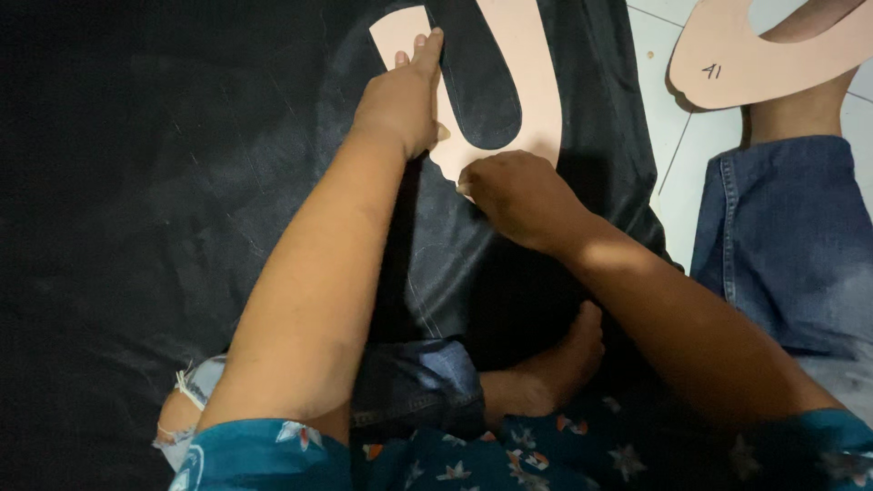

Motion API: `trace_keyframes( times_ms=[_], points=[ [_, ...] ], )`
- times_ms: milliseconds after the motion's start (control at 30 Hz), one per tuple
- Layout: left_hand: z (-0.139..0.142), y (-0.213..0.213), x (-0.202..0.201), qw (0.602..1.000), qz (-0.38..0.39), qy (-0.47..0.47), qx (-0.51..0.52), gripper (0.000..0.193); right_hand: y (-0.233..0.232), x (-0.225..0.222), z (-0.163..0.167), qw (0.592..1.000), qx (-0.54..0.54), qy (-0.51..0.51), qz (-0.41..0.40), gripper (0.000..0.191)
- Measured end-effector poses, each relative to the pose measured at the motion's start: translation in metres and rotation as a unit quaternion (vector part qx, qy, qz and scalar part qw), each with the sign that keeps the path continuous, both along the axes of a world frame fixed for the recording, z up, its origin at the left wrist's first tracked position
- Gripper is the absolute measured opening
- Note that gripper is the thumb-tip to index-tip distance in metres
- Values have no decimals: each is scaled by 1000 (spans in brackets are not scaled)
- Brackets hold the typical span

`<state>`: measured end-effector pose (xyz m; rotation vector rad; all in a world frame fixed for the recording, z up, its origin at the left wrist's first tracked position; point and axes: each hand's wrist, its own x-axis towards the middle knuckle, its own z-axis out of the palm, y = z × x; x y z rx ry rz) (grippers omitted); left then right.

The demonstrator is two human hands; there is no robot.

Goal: The person places U-shaped paper patterns on a large black fabric and traces their outlines with a small marking tool. They reposition the patterns multiple times to create several traced shapes on the fabric.

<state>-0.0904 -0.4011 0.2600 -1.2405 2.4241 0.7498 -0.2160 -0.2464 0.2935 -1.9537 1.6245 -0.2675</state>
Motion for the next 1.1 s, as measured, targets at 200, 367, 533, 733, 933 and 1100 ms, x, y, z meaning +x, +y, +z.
trace_keyframes(
  times_ms=[200, 367, 533, 733, 933, 1100],
  points=[
    [-2, -1, 4, 999, 39, 19, 2, 123, -12, 4, -10, 998, -45, -27, -28, 14],
    [1, -1, 5, 998, 57, 18, 9, 123, -19, 10, -15, 995, -94, -20, -7, 14],
    [1, -1, 6, 998, 44, 33, -14, 124, -17, 8, -7, 997, 22, 71, 27, 19],
    [1, -2, 7, 998, 60, 29, 3, 124, -17, 7, -12, 992, -120, -19, 27, 13],
    [4, -1, 8, 998, 57, 23, 1, 121, -22, 10, -25, 995, -89, 26, 22, 11],
    [3, -3, 10, 998, 54, 36, -1, 117, -28, 12, -25, 988, -151, 34, 21, 8]
  ],
)
